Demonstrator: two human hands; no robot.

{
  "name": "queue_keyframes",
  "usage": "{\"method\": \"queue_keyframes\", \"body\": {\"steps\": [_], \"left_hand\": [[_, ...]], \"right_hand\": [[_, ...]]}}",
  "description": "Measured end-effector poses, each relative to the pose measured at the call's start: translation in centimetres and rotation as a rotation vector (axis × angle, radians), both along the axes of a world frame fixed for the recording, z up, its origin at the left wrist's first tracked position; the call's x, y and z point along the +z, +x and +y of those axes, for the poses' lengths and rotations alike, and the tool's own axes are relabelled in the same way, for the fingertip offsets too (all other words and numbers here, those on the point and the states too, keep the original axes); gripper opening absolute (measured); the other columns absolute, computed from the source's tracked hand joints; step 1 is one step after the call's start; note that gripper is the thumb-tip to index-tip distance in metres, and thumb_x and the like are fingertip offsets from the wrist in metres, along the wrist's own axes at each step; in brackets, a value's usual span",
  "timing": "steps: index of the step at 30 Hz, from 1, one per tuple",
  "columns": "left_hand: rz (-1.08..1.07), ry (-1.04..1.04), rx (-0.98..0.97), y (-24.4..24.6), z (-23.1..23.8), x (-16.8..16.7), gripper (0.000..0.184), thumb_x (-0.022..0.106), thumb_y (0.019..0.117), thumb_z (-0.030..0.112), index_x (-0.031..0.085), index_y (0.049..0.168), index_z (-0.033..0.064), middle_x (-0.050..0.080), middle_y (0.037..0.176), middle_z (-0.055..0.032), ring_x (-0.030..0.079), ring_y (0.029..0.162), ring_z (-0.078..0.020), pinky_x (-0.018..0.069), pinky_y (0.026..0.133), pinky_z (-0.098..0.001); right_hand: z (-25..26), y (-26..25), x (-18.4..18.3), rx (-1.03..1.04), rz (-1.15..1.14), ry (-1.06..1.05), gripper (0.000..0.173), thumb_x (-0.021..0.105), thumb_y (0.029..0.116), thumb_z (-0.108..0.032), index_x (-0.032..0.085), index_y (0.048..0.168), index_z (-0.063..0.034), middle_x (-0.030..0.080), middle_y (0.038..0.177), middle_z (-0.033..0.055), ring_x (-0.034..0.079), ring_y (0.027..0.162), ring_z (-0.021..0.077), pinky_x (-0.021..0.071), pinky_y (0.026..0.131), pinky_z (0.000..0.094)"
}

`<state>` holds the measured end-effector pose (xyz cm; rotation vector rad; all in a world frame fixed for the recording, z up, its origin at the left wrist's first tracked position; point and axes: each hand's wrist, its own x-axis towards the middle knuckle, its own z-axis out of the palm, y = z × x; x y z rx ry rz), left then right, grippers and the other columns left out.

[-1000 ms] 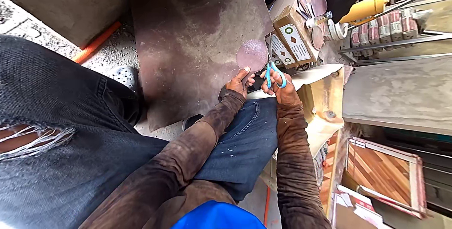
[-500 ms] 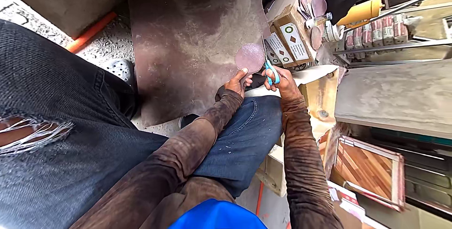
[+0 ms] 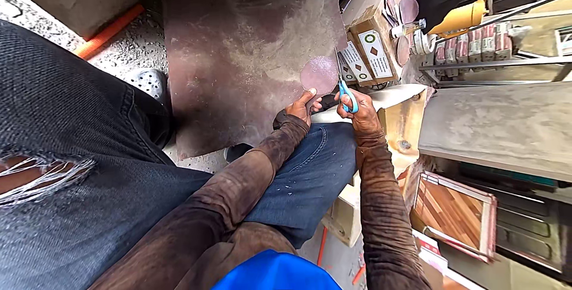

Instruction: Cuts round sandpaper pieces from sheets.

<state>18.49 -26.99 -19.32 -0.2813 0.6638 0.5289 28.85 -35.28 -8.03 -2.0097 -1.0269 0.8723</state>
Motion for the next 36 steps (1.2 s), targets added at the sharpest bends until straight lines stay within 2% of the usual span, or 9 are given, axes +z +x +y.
{"method": "queue_keyframes", "body": {"steps": [3, 7, 14, 17, 19, 26, 32, 36], "left_hand": [[0.004, 0.003, -0.009, -0.1, -0.1, -0.2, 0.014, 0.066, 0.0972, 0.007, 0.067, 0.09, -0.0045, 0.068, 0.066, -0.0109, 0.063, 0.052, -0.0126, 0.0548, 0.051, -0.0228], [0.013, 0.003, -0.001, -0.1, 0.0, -0.5, 0.014, 0.066, 0.0975, 0.007, 0.067, 0.09, -0.0047, 0.068, 0.066, -0.011, 0.063, 0.051, -0.0129, 0.0546, 0.051, -0.0228], [0.012, -0.001, 0.004, 0.0, 0.0, -0.4, 0.013, 0.067, 0.0967, 0.006, 0.067, 0.09, -0.0047, 0.069, 0.066, -0.0115, 0.064, 0.051, -0.0126, 0.0544, 0.05, -0.0226], [-0.014, 0.027, 0.005, 0.0, 0.0, -0.3, 0.015, 0.064, 0.0989, 0.007, 0.068, 0.09, -0.0039, 0.069, 0.066, -0.0101, 0.064, 0.053, -0.0115, 0.0548, 0.052, -0.022], [-0.012, 0.023, 0.006, 0.0, 0.1, -0.4, 0.015, 0.064, 0.0989, 0.007, 0.067, 0.089, -0.0036, 0.069, 0.066, -0.0098, 0.064, 0.052, -0.0115, 0.0549, 0.052, -0.0221], [0.018, -0.009, 0.008, -0.1, 0.1, -0.3, 0.013, 0.067, 0.0963, 0.006, 0.068, 0.089, -0.0047, 0.069, 0.067, -0.0118, 0.064, 0.051, -0.0127, 0.0548, 0.05, -0.0227], [0.013, -0.003, -0.002, -0.1, 0.0, -0.3, 0.014, 0.067, 0.0966, 0.007, 0.068, 0.089, -0.0049, 0.069, 0.067, -0.0116, 0.064, 0.051, -0.0122, 0.0544, 0.05, -0.0225], [0.017, 0.023, -0.008, -0.2, 0.1, -0.3, 0.015, 0.067, 0.0968, 0.007, 0.068, 0.088, -0.0051, 0.069, 0.066, -0.0112, 0.063, 0.051, -0.012, 0.0539, 0.05, -0.0222]], "right_hand": [[0.3, -0.6, 0.3, 0.047, -0.034, -0.064, 0.05, 0.058, 0.0951, -0.064, 0.064, 0.1, -0.014, 0.049, 0.054, -0.0015, 0.039, 0.039, 0.004, 0.0315, 0.038, 0.017], [0.5, -0.6, 0.0, 0.05, -0.084, -0.089, 0.048, 0.057, 0.0962, -0.061, 0.063, 0.098, -0.013, 0.047, 0.053, -0.0009, 0.039, 0.039, 0.0048, 0.031, 0.038, 0.018], [0.1, -0.7, -0.1, -0.03, -0.143, -0.068, 0.046, 0.059, 0.0958, -0.06, 0.064, 0.089, -0.0146, 0.041, 0.05, -0.0024, 0.034, 0.037, 0.0053, 0.0295, 0.037, 0.0198], [0.1, -0.6, -0.1, -0.026, -0.127, -0.054, 0.039, 0.062, 0.0967, -0.053, 0.066, 0.093, -0.0138, 0.045, 0.052, -0.0017, 0.037, 0.038, 0.0059, 0.0321, 0.038, 0.0205], [0.3, -0.5, -0.1, -0.002, -0.079, -0.061, 0.041, 0.06, 0.0978, -0.055, 0.065, 0.098, -0.0139, 0.047, 0.053, -0.0018, 0.038, 0.038, 0.0045, 0.0323, 0.037, 0.0185], [0.5, -0.3, -0.4, -0.027, -0.032, -0.101, 0.046, 0.056, 0.0968, -0.061, 0.064, 0.096, -0.0155, 0.048, 0.052, -0.0012, 0.037, 0.038, 0.0045, 0.0291, 0.038, 0.0178], [0.3, -0.2, -0.3, -0.039, -0.037, -0.051, 0.041, 0.064, 0.0948, -0.055, 0.066, 0.092, -0.0139, 0.045, 0.051, -0.0019, 0.037, 0.037, 0.0047, 0.0309, 0.037, 0.0187], [0.4, 0.3, -0.5, 0.038, 0.119, 0.015, 0.044, 0.062, 0.0951, -0.057, 0.065, 0.099, -0.0142, 0.047, 0.053, -0.0034, 0.039, 0.039, 0.0032, 0.0337, 0.038, 0.0168]]}}
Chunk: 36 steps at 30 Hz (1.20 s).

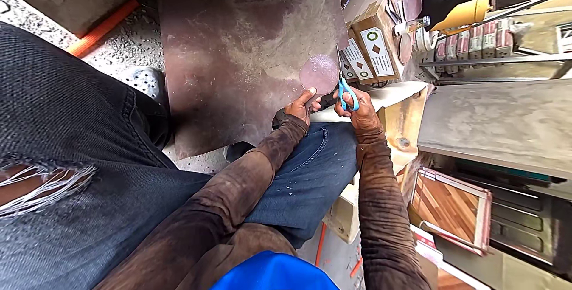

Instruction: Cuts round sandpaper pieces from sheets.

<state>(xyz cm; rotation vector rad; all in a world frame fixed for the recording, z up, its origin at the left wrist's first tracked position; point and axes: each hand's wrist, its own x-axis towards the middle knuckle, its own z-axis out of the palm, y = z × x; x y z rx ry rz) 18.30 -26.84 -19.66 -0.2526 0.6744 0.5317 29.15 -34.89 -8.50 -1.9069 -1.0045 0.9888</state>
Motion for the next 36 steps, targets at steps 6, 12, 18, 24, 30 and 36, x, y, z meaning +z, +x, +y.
{"method": "queue_keyframes", "body": {"steps": [6, 12, 18, 24, 30, 36], "left_hand": [[0.011, -0.006, 0.005, 0.0, -0.3, -0.4, 0.013, 0.067, 0.0967, 0.005, 0.068, 0.089, -0.0056, 0.069, 0.066, -0.012, 0.063, 0.05, -0.012, 0.0534, 0.049, -0.022], [0.016, -0.005, -0.013, 0.2, -0.3, -0.7, 0.018, 0.066, 0.0977, 0.008, 0.068, 0.086, -0.0044, 0.068, 0.065, -0.0107, 0.062, 0.05, -0.0119, 0.0535, 0.05, -0.0223], [0.012, 0.009, 0.002, 0.3, -0.3, -0.6, 0.018, 0.066, 0.0979, 0.008, 0.068, 0.086, -0.0052, 0.068, 0.065, -0.0112, 0.062, 0.05, -0.0122, 0.0537, 0.05, -0.0225], [-0.006, -0.016, 0.021, 0.3, 0.1, -0.6, 0.014, 0.066, 0.0974, 0.006, 0.067, 0.089, -0.0054, 0.068, 0.066, -0.012, 0.062, 0.05, -0.0128, 0.0536, 0.048, -0.0226], [-0.012, -0.026, 0.014, 0.2, 0.3, -0.7, 0.013, 0.065, 0.0976, 0.006, 0.066, 0.091, -0.0052, 0.068, 0.067, -0.0123, 0.062, 0.05, -0.0126, 0.0534, 0.048, -0.0222], [-0.034, -0.033, 0.003, 0.2, -0.2, -1.2, 0.012, 0.066, 0.0971, 0.006, 0.066, 0.092, -0.0046, 0.069, 0.068, -0.012, 0.063, 0.051, -0.0124, 0.0538, 0.049, -0.0223]], "right_hand": [[0.7, -0.3, 0.3, 0.023, -0.121, -0.115, 0.05, 0.056, 0.0962, -0.063, 0.063, 0.099, -0.0128, 0.052, 0.054, 0.0005, 0.044, 0.039, 0.0064, 0.0365, 0.04, 0.0185], [0.9, 0.2, 0.0, -0.056, -0.156, -0.107, 0.043, 0.06, 0.0969, -0.055, 0.066, 0.092, -0.0126, 0.047, 0.052, -0.003, 0.039, 0.039, 0.0047, 0.0322, 0.038, 0.0192], [0.9, 0.3, -0.1, -0.044, -0.132, -0.05, 0.038, 0.064, 0.097, -0.048, 0.067, 0.099, -0.0102, 0.051, 0.056, -0.0031, 0.042, 0.041, 0.0037, 0.0357, 0.039, 0.0179], [0.4, 0.3, 0.5, -0.068, -0.009, -0.182, 0.057, 0.049, 0.0966, -0.067, 0.064, 0.114, -0.0146, 0.059, 0.065, -0.0007, 0.052, 0.047, 0.0068, 0.0416, 0.041, 0.0188], [0.7, 0.3, 0.2, -0.015, -0.06, -0.158, 0.052, 0.055, 0.0974, -0.061, 0.064, 0.107, -0.0114, 0.057, 0.061, -0.0021, 0.047, 0.043, 0.0043, 0.0374, 0.039, 0.0167], [1.2, 1.2, 0.8, 0.011, -0.112, -0.182, 0.044, 0.058, 0.0976, -0.055, 0.065, 0.102, -0.011, 0.052, 0.057, -0.0033, 0.04, 0.039, 0.0026, 0.0312, 0.036, 0.0164]]}}
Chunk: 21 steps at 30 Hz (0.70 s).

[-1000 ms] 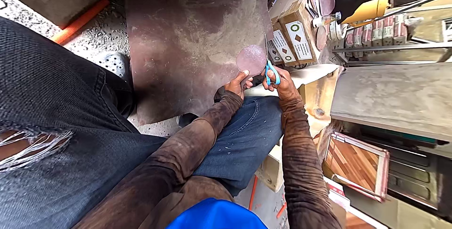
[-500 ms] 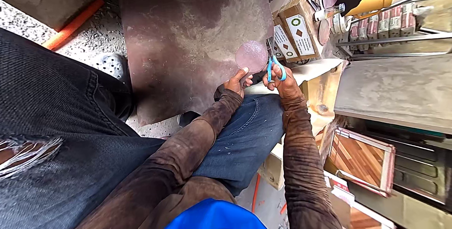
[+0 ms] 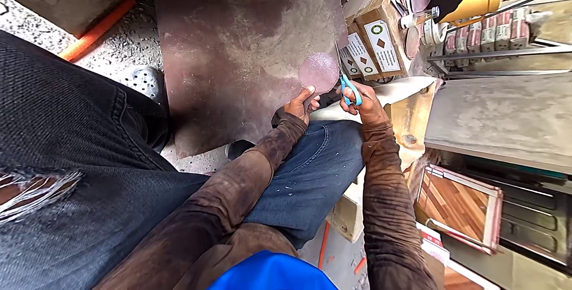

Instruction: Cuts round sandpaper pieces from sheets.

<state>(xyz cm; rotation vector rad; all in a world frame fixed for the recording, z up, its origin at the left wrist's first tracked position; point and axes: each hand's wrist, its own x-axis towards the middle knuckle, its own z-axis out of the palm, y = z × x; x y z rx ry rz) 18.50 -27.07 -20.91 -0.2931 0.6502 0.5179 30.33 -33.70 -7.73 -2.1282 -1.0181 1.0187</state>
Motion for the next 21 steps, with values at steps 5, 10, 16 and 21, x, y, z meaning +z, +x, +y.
{"method": "queue_keyframes", "body": {"steps": [5, 10, 16, 21], "left_hand": [[0.0, 0.015, -0.018, 0.0, -0.2, -0.5, 0.013, 0.063, 0.0987, 0.007, 0.067, 0.093, -0.0039, 0.069, 0.068, -0.0108, 0.063, 0.051, -0.0114, 0.0537, 0.049, -0.0215], [0.007, -0.002, -0.013, 0.0, -0.1, -0.7, 0.01, 0.064, 0.0976, 0.005, 0.066, 0.094, -0.004, 0.069, 0.07, -0.0119, 0.063, 0.051, -0.0122, 0.0538, 0.048, -0.0217], [-0.003, 0.003, 0.002, 0.2, -0.1, -1.1, 0.01, 0.061, 0.0991, 0.005, 0.065, 0.095, -0.0026, 0.068, 0.068, -0.011, 0.063, 0.051, -0.012, 0.0539, 0.048, -0.0214], [-0.025, 0.012, 0.023, 0.3, -0.2, -1.3, 0.012, 0.06, 0.1001, 0.006, 0.065, 0.094, -0.003, 0.068, 0.068, -0.0117, 0.063, 0.051, -0.0126, 0.0543, 0.049, -0.0218]], "right_hand": [[-0.8, 1.1, 0.9, 0.094, -0.047, -0.052, 0.043, 0.061, 0.0956, -0.054, 0.065, 0.102, -0.0118, 0.048, 0.055, -0.0009, 0.039, 0.039, 0.0047, 0.0306, 0.038, 0.0177], [0.2, 2.1, 0.3, 0.11, -0.065, -0.121, 0.046, 0.063, 0.0933, -0.056, 0.066, 0.102, -0.011, 0.051, 0.057, -0.0054, 0.042, 0.042, 0.0012, 0.0334, 0.039, 0.0163], [0.4, 2.5, 0.0, 0.104, -0.018, -0.093, 0.046, 0.064, 0.092, -0.056, 0.066, 0.101, -0.0113, 0.051, 0.057, -0.0055, 0.04, 0.042, 0.0011, 0.0323, 0.039, 0.0157], [0.2, 2.6, -0.7, 0.076, 0.102, -0.019, 0.041, 0.062, 0.0963, -0.053, 0.066, 0.095, -0.0126, 0.051, 0.055, -0.0046, 0.039, 0.039, 0.0011, 0.03, 0.036, 0.0157]]}}
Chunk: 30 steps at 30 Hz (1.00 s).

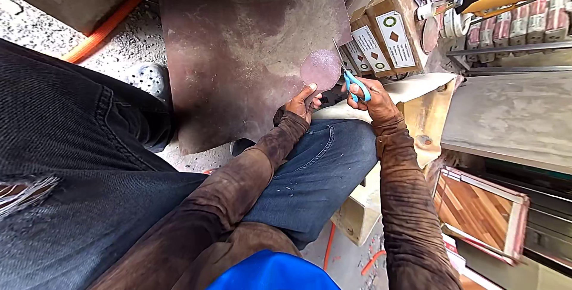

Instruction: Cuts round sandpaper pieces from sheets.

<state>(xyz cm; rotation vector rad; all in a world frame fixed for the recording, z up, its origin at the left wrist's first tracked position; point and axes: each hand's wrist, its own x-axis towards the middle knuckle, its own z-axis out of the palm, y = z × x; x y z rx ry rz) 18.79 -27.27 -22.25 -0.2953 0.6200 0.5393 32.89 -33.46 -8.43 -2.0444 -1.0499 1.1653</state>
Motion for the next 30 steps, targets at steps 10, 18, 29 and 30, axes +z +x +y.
{"method": "queue_keyframes", "body": {"steps": [10, 18, 29, 30], "left_hand": [[-0.014, -0.039, -0.002, -0.2, -0.3, 0.7, 0.009, 0.061, 0.099, 0.004, 0.064, 0.094, -0.0037, 0.069, 0.07, -0.0121, 0.063, 0.051, -0.0124, 0.0541, 0.048, -0.0213], [-0.02, -0.052, -0.014, -0.1, -0.4, 0.4, 0.011, 0.063, 0.0981, 0.005, 0.067, 0.092, -0.0026, 0.069, 0.069, -0.0106, 0.064, 0.052, -0.0115, 0.0541, 0.049, -0.0207], [-0.027, -0.032, -0.018, -0.2, -0.7, 0.4, 0.01, 0.061, 0.0991, 0.005, 0.065, 0.093, -0.002, 0.069, 0.068, -0.0105, 0.063, 0.051, -0.0117, 0.0541, 0.048, -0.021], [-0.03, -0.021, -0.021, -0.2, -0.8, 0.2, 0.011, 0.061, 0.0994, 0.006, 0.066, 0.093, -0.0019, 0.069, 0.068, -0.0104, 0.063, 0.051, -0.0115, 0.0542, 0.049, -0.021]], "right_hand": [[0.0, -0.4, 0.3, 0.03, -0.041, -0.002, 0.045, 0.062, 0.0946, -0.056, 0.065, 0.1, -0.0123, 0.055, 0.058, -0.0048, 0.044, 0.041, 0.0011, 0.0334, 0.038, 0.0149], [-1.7, -0.9, 0.1, -0.019, -0.079, 0.026, 0.047, 0.06, 0.0935, -0.062, 0.065, 0.094, -0.0149, 0.044, 0.053, -0.002, 0.037, 0.038, 0.0051, 0.0302, 0.037, 0.0183], [-1.0, -0.6, -0.1, -0.003, -0.041, 0.031, 0.044, 0.065, 0.093, -0.055, 0.066, 0.098, -0.0114, 0.05, 0.055, -0.0041, 0.04, 0.04, 0.0025, 0.0319, 0.037, 0.0167], [-0.6, -0.2, -0.2, -0.001, -0.016, 0.013, 0.046, 0.064, 0.0929, -0.056, 0.066, 0.099, -0.0113, 0.053, 0.056, -0.0049, 0.042, 0.04, 0.0015, 0.0323, 0.037, 0.0158]]}}
